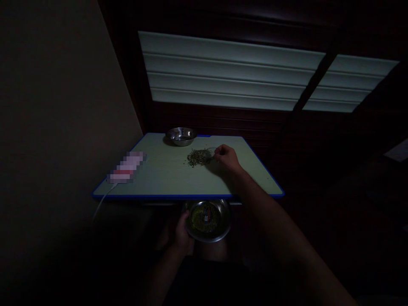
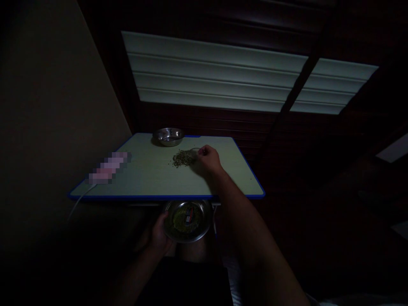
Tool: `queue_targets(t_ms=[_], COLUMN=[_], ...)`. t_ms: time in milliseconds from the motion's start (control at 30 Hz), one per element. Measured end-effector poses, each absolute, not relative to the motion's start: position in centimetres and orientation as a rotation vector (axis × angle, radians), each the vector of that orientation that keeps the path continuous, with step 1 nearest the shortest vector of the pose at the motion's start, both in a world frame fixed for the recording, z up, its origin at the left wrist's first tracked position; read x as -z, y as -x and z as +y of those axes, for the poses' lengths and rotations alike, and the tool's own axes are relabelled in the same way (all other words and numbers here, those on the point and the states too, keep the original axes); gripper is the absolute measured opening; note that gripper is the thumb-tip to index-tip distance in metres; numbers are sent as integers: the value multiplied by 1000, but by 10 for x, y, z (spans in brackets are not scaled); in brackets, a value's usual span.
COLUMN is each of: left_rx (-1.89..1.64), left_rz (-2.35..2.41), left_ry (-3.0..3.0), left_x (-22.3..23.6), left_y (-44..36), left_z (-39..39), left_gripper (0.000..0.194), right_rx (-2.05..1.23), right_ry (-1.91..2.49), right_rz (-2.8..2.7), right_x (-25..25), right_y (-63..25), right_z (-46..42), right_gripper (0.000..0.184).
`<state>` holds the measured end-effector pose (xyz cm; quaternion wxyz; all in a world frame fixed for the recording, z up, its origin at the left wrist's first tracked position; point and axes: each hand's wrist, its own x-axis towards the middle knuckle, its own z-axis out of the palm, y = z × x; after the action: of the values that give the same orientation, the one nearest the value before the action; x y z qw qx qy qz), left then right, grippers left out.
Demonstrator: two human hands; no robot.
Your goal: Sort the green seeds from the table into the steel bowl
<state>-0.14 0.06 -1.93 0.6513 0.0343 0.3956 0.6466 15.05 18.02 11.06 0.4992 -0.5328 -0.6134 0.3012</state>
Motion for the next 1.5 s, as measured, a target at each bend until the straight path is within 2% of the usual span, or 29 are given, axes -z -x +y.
queue_targets(t_ms=[233, 700, 1267, 1500], left_rx=[-1447, -1432, -1441, -1426], left_rz=[930, 921, 955, 896], left_ry=[-94, -67, -74, -127], left_x=[19, 17, 14, 23], left_y=[4, 4, 3, 7], left_z=[0, 0, 0, 1], left_gripper=[24, 24, 21, 29], right_rx=[-645, -418, -577, -670], right_ry=[1316, 1432, 1319, 1259], right_rz=[-1551, -1699, -1770, -1656], right_x=[-85, -81, -85, -83], right_y=[-161, -162, -159, -158], right_z=[185, 187, 179, 182], right_gripper=[15, 20, 16, 12])
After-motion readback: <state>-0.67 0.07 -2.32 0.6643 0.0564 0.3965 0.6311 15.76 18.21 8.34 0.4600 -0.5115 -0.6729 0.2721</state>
